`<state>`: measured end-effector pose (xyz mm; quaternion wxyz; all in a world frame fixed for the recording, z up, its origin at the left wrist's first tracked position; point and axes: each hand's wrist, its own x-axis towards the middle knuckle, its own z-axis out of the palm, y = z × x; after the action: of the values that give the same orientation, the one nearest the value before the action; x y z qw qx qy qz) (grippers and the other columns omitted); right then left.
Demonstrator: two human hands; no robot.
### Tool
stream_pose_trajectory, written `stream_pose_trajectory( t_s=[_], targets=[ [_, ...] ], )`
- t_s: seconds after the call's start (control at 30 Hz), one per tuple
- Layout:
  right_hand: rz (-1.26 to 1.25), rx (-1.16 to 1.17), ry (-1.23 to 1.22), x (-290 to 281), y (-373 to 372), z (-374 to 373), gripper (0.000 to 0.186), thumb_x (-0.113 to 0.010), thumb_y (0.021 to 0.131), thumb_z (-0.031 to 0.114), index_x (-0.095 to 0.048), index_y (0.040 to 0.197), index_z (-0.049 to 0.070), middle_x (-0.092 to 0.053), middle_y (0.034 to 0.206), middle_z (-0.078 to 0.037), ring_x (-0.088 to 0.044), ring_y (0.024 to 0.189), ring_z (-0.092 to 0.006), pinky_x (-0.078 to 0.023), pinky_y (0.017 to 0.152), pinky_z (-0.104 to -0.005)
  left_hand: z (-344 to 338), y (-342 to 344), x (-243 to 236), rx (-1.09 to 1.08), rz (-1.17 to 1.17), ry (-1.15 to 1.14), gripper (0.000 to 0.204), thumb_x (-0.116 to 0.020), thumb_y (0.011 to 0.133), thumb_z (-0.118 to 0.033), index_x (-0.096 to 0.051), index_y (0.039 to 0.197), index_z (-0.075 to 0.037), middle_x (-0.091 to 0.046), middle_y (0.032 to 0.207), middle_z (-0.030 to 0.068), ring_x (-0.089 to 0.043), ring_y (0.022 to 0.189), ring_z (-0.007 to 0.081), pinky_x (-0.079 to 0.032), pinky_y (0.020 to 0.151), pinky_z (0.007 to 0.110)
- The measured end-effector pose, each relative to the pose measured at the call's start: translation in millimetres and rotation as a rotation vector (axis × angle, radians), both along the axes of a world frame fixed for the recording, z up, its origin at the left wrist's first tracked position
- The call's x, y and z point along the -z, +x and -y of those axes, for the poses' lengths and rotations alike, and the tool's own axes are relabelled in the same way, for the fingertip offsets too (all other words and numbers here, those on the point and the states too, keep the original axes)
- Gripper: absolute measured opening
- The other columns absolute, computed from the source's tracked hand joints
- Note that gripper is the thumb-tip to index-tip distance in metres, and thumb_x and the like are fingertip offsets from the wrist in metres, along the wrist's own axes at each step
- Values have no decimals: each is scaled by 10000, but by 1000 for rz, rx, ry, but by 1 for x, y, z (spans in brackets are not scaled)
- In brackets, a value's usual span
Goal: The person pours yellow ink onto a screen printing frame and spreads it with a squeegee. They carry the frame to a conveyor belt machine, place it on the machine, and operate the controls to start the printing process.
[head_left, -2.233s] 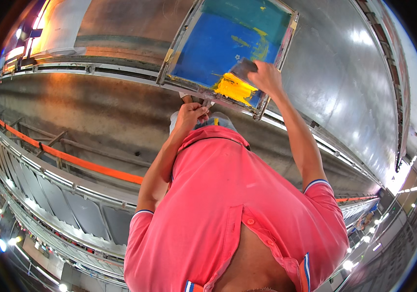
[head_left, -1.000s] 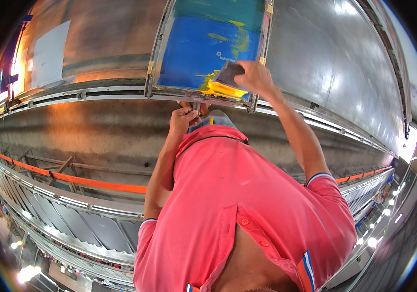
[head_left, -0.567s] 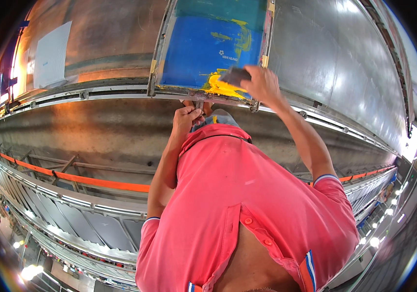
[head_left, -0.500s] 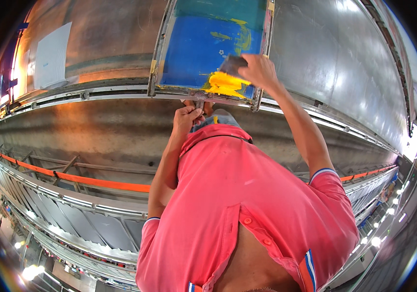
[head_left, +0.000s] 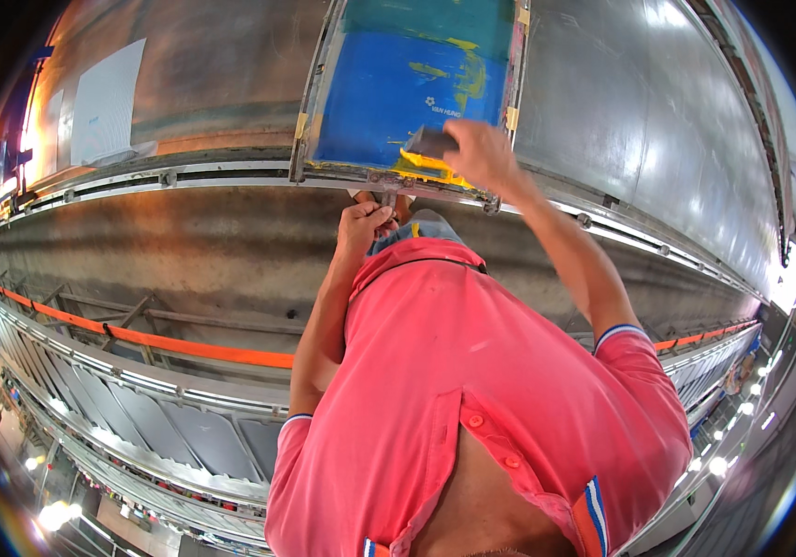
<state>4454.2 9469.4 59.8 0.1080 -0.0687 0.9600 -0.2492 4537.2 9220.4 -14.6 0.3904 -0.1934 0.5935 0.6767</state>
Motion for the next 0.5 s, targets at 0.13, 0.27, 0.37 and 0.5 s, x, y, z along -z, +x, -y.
stream_pose_trajectory(
  t_s=[0.13, 0.27, 0.37, 0.5],
  targets=[
    [-229, -65, -15, -9, 73, 30, 167, -673, 666, 86, -603, 814, 55, -610, 787, -141, -622, 759, -347, -482, 652, -478, 0, 1, 1, 13, -44, 14, 175, -599, 900, -165, -659, 820, -22, -662, 693, 52, -553, 570, 76, -379, 515, 223],
    [-67, 42, -20, -28, 63, 8, 159, -658, 686, 121, -602, 818, 51, -635, 807, -144, -625, 768, -366, -486, 666, -491, 0, 1, -4, -1, -4, 5, 177, -597, 903, -166, -658, 818, -23, -663, 693, 55, -551, 568, 78, -379, 515, 224],
    [5, 152, 88, -35, 22, -12, 194, -626, 710, 182, -631, 852, 49, -653, 813, -177, -628, 785, -381, -493, 696, -471, 2, 1, 1, 23, -13, 0, 178, -596, 905, -166, -663, 821, -23, -666, 696, 53, -551, 564, 75, -377, 511, 219],
    [256, 140, 178, 4, -41, -37, 315, -605, 647, 218, -670, 914, 65, -675, 935, -203, -646, 854, -394, -512, 728, -471, 2, -1, 3, 34, -19, 13, 186, -597, 904, -171, -674, 831, -18, -671, 696, 49, -555, 557, 70, -370, 498, 210]
  ],
)
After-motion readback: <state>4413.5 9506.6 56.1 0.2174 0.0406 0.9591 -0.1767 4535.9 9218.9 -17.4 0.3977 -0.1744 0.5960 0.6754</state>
